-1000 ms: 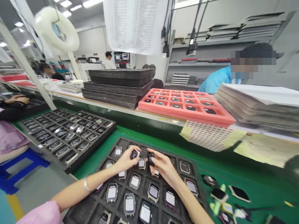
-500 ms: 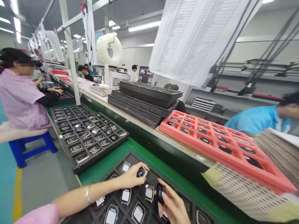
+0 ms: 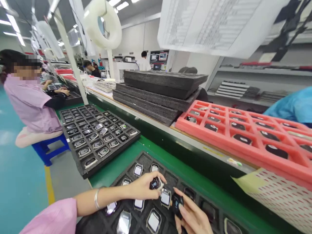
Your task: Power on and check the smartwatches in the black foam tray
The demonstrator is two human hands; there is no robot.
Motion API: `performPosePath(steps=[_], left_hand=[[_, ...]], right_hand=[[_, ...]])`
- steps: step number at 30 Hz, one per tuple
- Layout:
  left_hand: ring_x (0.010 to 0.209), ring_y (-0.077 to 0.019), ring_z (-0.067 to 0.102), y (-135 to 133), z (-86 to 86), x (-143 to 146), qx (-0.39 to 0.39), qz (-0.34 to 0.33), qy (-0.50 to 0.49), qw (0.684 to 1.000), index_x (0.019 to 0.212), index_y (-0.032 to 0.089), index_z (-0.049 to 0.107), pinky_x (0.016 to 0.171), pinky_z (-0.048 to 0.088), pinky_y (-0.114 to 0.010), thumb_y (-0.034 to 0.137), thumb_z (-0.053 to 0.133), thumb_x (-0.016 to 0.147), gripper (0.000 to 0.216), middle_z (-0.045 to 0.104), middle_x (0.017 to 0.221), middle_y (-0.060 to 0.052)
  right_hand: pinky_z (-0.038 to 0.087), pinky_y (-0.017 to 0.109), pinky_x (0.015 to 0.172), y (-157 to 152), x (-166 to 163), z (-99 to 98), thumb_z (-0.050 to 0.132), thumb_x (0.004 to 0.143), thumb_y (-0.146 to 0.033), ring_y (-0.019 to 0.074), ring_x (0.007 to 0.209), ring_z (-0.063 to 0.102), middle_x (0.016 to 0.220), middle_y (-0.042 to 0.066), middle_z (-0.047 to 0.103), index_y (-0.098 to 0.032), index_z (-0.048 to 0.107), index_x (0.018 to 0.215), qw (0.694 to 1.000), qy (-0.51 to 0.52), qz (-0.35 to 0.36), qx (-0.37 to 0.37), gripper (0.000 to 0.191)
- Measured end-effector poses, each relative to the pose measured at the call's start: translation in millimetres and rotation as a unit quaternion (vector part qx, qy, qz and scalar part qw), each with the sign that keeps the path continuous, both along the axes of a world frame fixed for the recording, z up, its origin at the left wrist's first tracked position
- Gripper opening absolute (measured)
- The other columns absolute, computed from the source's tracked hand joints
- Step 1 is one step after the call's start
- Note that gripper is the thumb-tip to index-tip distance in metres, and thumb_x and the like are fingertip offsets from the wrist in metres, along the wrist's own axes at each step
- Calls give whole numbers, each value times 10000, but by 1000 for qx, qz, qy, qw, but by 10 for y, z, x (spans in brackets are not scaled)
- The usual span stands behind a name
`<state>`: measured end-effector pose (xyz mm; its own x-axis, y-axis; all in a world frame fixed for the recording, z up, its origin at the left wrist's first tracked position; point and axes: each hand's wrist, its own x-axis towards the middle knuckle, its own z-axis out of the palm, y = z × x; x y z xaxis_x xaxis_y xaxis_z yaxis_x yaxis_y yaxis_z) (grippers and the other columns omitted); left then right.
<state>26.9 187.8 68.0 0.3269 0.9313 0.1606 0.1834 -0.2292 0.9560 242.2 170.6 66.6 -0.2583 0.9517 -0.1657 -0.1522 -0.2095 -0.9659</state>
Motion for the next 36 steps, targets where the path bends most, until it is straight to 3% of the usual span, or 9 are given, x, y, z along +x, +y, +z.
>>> performPosePath(steps=[2,6,11,16,32,36], left_hand=[[748,-149,527,-48,9,8,9,-9,18,1000,1067,180,584,698,423,-244,131,605,681,390,576,828,7],[949,-197,548,-127,7,28,16,-21,18,999,1096,176,543,866,421,-286,124,564,713,387,599,1027,-41],[892,-192,569,-172,0,17,10,-38,40,998,1040,176,539,836,437,-295,92,522,719,332,608,962,-33],[1025,-217,543,-192,8,14,20,-36,29,999,1110,183,518,936,400,-341,120,542,755,361,586,1100,-65],[983,-220,551,-178,2,0,0,-12,27,1000,1059,173,537,875,426,-325,123,540,762,302,588,1038,-59],[798,-189,592,-168,-16,14,-99,-22,-65,993,1167,194,499,716,482,-305,213,605,764,416,584,985,-50]], right_hand=[[404,295,494,-35,-25,45,730,763,-402,150,455,476,569,6,567,-205,647,1198,1000,11,1,3,485],[425,284,478,-61,-31,52,750,755,-330,121,476,514,851,65,653,-227,663,1176,998,58,29,-1,442],[455,252,451,-80,-6,-18,728,784,-292,121,509,545,780,46,627,-201,640,1209,993,105,51,2,444],[487,246,464,-102,-18,-18,707,805,-260,113,519,568,825,40,620,-213,644,1197,991,115,71,12,400],[516,242,495,-112,-17,5,670,842,-245,111,528,608,886,47,637,-205,617,1209,986,128,104,8,373],[539,278,550,-109,-24,18,633,866,-272,168,623,661,853,63,656,-174,521,1294,987,125,105,-10,453]])
